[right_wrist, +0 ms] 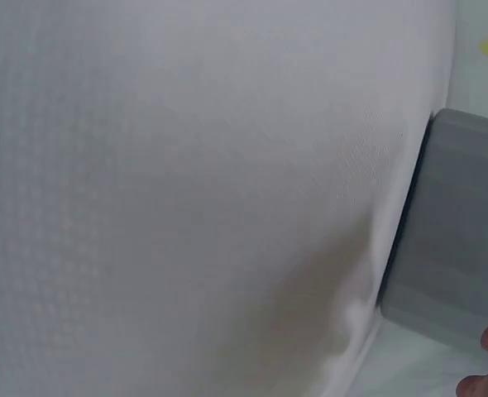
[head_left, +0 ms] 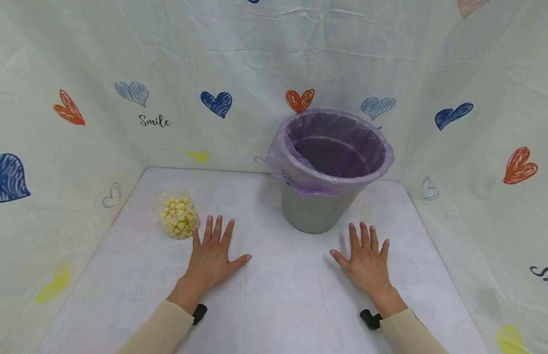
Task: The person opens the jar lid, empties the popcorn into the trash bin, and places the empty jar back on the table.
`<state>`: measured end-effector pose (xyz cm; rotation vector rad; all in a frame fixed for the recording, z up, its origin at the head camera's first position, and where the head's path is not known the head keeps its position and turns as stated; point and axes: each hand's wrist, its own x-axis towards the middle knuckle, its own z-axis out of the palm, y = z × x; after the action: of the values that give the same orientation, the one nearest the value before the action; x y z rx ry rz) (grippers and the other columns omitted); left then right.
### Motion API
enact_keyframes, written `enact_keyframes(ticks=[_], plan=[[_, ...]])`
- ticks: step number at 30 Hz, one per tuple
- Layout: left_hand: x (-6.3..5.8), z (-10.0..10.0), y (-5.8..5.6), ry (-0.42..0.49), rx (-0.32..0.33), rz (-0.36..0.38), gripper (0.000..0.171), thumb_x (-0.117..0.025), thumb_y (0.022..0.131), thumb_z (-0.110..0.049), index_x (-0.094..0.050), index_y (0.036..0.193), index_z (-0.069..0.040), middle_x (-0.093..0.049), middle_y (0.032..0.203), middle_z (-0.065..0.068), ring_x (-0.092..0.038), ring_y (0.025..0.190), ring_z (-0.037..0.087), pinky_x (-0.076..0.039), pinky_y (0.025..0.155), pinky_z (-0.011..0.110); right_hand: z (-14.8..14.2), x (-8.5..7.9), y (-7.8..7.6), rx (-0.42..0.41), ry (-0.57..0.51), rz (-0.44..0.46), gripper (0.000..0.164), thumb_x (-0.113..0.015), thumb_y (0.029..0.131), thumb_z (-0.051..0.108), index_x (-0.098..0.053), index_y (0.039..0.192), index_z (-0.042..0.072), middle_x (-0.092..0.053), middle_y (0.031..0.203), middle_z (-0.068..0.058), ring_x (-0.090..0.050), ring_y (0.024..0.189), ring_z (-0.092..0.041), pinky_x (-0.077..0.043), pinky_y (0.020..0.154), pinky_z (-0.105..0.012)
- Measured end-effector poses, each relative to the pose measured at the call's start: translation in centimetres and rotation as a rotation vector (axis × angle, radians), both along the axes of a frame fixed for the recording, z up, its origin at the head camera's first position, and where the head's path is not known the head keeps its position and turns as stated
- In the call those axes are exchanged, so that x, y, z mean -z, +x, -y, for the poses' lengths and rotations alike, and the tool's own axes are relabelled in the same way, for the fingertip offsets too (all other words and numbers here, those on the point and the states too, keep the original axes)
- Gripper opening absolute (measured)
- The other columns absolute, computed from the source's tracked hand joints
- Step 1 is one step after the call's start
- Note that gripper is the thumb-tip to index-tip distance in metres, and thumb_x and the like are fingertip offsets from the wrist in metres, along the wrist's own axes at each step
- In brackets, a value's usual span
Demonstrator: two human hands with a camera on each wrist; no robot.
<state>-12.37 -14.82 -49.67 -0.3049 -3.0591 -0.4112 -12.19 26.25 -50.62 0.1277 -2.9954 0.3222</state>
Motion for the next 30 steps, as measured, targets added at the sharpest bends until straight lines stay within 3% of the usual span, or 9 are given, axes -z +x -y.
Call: enact_keyframes(ticks=[4,8,14,19,22,25,30], plan=[[0.1,0.9,0.5,0.026,-0.020,-0.044,0.102,-0.072,0.092,-0.063,-0.031,0.165,-0.003,-0.025,0.170,0.029,-0.012,0.161,0.048,-0.014,0.125,0.073,0.7,0.2,0.2,-0.052,-0.017,-0.101,0.090,-0.065,0.099,0.058,-0.038,0.159,-0.003,-0.032,0.166,-0.031,-0.027,0.154,-0.054,-0.019,0.117,-0.081],[-0.1,2.8,1.6,0.101,-0.080,-0.104,0.091,-0.078,0.094,-0.045,-0.037,0.159,0.003,-0.033,0.165,0.032,-0.023,0.157,0.050,-0.022,0.124,0.069,1.7,0.6,0.4,-0.124,-0.030,-0.231,0.080,-0.076,0.095,0.043,-0.050,0.148,-0.011,-0.047,0.155,-0.033,-0.044,0.143,-0.053,-0.035,0.115,-0.073],[-0.5,6.1,3.0,0.197,-0.183,-0.295,0.070,-0.084,0.090,-0.025,-0.053,0.143,0.008,-0.050,0.149,0.033,-0.039,0.146,0.052,-0.035,0.117,0.066,3.9,1.3,0.2,-0.256,-0.071,-0.388,0.068,-0.083,0.089,0.030,-0.059,0.136,-0.012,-0.060,0.139,-0.031,-0.058,0.127,-0.050,-0.050,0.104,-0.063],[-0.9,8.7,3.0,0.243,-0.270,-0.409,0.069,-0.087,0.086,-0.016,-0.052,0.140,0.011,-0.050,0.144,0.035,-0.042,0.142,0.054,-0.040,0.112,0.069,7.0,0.7,-0.4,-0.404,-0.091,-0.460,0.063,-0.082,0.090,0.028,-0.061,0.132,-0.012,-0.064,0.132,-0.029,-0.062,0.123,-0.047,-0.053,0.103,-0.059],[-1.7,10.0,2.3,0.259,-0.289,-0.416,0.074,-0.085,0.088,-0.016,-0.046,0.145,0.012,-0.045,0.148,0.038,-0.039,0.144,0.056,-0.037,0.114,0.070,9.6,-0.1,-1.1,-0.475,-0.084,-0.475,0.063,-0.080,0.092,0.030,-0.060,0.135,-0.011,-0.064,0.134,-0.028,-0.062,0.124,-0.045,-0.053,0.106,-0.057],[-2.6,11.4,1.1,0.234,-0.266,-0.390,0.080,-0.081,0.092,-0.020,-0.039,0.151,0.013,-0.038,0.155,0.040,-0.031,0.149,0.058,-0.030,0.119,0.070,12.5,-1.1,-1.8,-0.522,-0.067,-0.455,0.065,-0.078,0.095,0.032,-0.058,0.141,-0.010,-0.062,0.141,-0.027,-0.060,0.131,-0.043,-0.050,0.111,-0.055],[-4.0,13.4,-0.9,0.138,-0.160,-0.243,0.094,-0.075,0.098,-0.033,-0.023,0.160,0.013,-0.021,0.165,0.040,-0.013,0.157,0.057,-0.016,0.124,0.071,16.7,-2.5,-3.0,-0.564,-0.039,-0.367,0.069,-0.072,0.101,0.037,-0.050,0.151,-0.006,-0.054,0.153,-0.023,-0.052,0.144,-0.039,-0.042,0.120,-0.054]])
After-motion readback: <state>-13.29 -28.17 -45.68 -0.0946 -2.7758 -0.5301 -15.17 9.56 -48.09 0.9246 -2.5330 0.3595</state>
